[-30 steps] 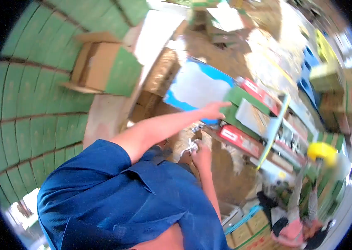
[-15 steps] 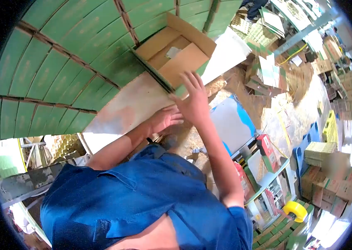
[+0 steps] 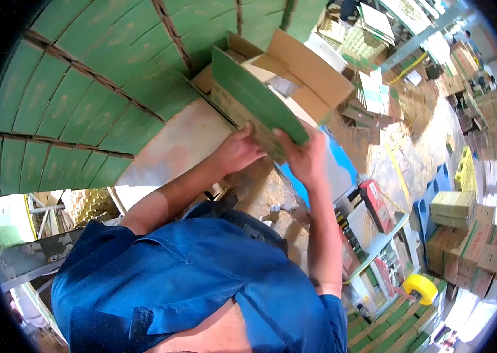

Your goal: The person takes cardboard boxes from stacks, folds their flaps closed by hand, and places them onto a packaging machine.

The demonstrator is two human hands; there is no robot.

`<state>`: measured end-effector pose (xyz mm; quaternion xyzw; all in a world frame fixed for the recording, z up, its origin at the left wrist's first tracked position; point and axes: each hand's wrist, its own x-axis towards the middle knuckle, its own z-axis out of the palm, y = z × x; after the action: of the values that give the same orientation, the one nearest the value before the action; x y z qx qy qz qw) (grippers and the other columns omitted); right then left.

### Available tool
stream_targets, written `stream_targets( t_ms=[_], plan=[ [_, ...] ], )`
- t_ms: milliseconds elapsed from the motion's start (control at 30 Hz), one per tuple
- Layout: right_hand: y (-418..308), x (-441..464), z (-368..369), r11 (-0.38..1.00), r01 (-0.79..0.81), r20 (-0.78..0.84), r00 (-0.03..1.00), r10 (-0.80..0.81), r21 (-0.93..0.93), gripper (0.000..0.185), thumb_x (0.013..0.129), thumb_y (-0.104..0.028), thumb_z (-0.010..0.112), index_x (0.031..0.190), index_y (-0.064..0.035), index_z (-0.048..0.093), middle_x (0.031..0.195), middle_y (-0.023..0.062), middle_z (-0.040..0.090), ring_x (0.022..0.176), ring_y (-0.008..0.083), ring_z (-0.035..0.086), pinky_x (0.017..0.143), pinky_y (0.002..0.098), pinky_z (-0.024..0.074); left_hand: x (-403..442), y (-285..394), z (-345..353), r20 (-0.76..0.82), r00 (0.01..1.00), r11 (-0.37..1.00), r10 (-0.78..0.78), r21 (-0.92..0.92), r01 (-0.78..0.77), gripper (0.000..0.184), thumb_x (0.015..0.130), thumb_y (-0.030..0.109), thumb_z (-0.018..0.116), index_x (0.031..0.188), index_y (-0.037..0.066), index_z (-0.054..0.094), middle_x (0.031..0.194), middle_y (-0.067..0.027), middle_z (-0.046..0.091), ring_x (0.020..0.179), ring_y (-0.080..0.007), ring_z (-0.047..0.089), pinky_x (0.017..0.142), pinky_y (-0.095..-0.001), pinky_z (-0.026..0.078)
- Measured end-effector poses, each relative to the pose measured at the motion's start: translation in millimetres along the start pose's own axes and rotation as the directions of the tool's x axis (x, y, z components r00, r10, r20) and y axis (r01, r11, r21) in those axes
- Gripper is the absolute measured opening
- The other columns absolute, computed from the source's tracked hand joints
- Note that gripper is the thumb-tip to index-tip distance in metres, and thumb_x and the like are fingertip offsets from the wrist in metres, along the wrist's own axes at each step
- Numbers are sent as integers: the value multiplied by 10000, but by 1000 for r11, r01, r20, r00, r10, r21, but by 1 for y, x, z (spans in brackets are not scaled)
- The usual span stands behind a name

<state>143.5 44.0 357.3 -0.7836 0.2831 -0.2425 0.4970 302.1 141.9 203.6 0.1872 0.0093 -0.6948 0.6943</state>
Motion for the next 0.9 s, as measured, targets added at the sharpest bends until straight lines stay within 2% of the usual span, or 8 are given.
stream_targets(
  t_ms=[200,400,500,600,633,667,833,900],
  plan=[
    [38,-115,-60,978,90,-120,986,-114,-190,253,843,30,636,1080,-12,715,1155,158,708,1188,356,634,997,411,503,45,-116,-31,390,882,959,-264,13,282,429,960,234,646,1359,116,540,1367,-88,592,1253,-259,553,1087,-476,420],
    [153,-152,-78,969,5,-144,989,-42,-249,240,859,-13,616,1089,-38,679,1206,126,685,1228,389,593,1004,429,497,103,-191,-101,153,871,884,-467,67,462,418,905,161,697,1300,97,578,1297,-83,627,1267,-247,540,1093,-466,418],
    [221,-158,-85,913,-72,-90,995,39,-401,349,817,11,634,1138,-119,682,1306,82,637,1336,410,472,1099,455,430,108,-185,-130,-135,964,885,-230,382,264,469,894,137,714,1332,76,560,1318,-97,611,1245,-243,561,1071,-453,449],
    [328,-198,-71,884,-136,-152,985,75,-448,498,709,117,692,1127,-150,734,1410,37,590,1388,369,440,1107,408,425,106,-160,-88,-97,936,539,338,835,-108,654,840,93,778,1432,44,504,1480,-110,503,1273,-220,544,1087,-403,440],
    [345,-201,-49,917,-327,-366,844,392,229,472,717,113,708,1106,-150,758,1446,84,564,1423,331,416,1106,370,414,111,-145,-89,27,965,367,260,922,-125,739,794,108,822,1450,60,485,1488,-119,494,1315,-227,512,1103,-378,414],
    [351,-207,-44,944,-263,-367,913,176,-201,417,758,87,701,1106,-135,758,1383,166,604,1426,306,419,1100,346,411,119,-129,-90,137,977,184,165,969,-167,825,748,122,867,1468,77,467,1495,-127,485,1357,-234,480,1120,-352,387],
    [315,-194,-56,836,-535,-493,764,415,-125,357,779,-15,718,1127,-93,738,1226,122,704,1178,277,650,1010,324,479,154,-115,-66,216,969,-438,117,887,-145,479,756,456,827,1137,175,750,1270,-68,648,1147,-259,627,972,-383,504],
    [297,-174,-87,785,-595,-453,756,472,-175,418,754,-99,766,1168,-63,719,1141,165,727,1048,262,708,933,314,517,160,-120,-60,98,984,-421,147,907,-27,459,754,457,825,1127,198,755,1207,-71,671,1100,-268,644,928,-386,519]
  ],
)
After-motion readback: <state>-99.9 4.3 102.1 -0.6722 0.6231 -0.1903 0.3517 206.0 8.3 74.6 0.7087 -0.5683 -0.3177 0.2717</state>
